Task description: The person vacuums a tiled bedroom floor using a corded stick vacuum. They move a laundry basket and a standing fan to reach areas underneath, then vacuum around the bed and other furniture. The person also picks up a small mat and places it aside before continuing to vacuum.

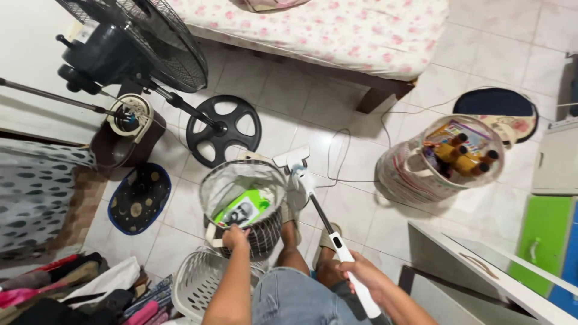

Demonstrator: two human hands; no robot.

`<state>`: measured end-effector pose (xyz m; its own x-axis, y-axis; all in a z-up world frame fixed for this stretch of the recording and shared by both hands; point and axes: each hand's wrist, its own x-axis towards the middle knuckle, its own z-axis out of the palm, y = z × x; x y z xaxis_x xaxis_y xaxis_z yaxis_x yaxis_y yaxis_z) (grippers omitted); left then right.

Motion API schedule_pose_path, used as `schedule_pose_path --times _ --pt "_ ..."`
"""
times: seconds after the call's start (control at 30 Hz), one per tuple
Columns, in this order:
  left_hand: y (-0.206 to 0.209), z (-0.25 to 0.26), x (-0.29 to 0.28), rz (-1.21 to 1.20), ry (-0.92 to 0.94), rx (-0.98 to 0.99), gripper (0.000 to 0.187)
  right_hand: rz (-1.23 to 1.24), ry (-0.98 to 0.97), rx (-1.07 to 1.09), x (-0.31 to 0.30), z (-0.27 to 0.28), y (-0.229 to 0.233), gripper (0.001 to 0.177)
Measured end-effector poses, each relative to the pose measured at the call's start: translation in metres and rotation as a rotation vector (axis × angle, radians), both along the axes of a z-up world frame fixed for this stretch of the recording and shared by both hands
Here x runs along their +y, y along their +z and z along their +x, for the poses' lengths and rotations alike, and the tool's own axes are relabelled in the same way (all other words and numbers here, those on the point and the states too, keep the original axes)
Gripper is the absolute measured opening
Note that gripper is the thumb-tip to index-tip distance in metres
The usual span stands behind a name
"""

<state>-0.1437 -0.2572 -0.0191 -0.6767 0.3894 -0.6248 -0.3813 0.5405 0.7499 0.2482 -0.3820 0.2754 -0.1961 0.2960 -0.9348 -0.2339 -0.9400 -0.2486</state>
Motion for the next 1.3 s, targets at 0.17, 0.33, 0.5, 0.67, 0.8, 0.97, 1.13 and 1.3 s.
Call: schedule_pose_path --times 0.17,0.33,0.5,0.67,0.8,0.97,1.13,1.3 --pt "0.018 -0.002 -0.019 0.024 0.066 0.057 0.025 0.059 -0.047 -0.109 -0.019 -0.017 -0.007 0.064" --pt "0.043 -0.025 -0.003 0.169 0.083 0.007 0.02 0.23 -0.18 -0.084 0.02 -0.043 -0.048 0.057" --pt "0.03 -0.017 0.032 0.186 0.062 -0.07 0.02 0.301 -0.254 -0.184 0.112 -0.06 -0.061 0.052" --pt "0.031 0.024 0.086 0.177 0.019 -0.11 0.023 0.332 -0.345 -0.195 0.21 -0.072 -0.089 0.051" --pt "-0.01 0.019 0.123 0.058 0.037 -0.107 0.026 0.352 -0.42 -0.196 0.29 -0.077 -0.114 0.057" --pt "-0.022 0.031 0.201 0.136 -0.012 -0.21 0.025 0.38 -0.437 -0.227 0.331 -0.071 -0.121 0.062" --pt "-0.046 0.066 0.329 0.172 -0.111 -0.277 0.029 0.367 -0.358 -0.39 0.274 -0.052 -0.127 0.068" --pt "-0.109 0.12 0.45 0.217 -0.175 -0.277 0.03 0.251 -0.433 -0.437 0.205 -0.057 -0.17 0.075"
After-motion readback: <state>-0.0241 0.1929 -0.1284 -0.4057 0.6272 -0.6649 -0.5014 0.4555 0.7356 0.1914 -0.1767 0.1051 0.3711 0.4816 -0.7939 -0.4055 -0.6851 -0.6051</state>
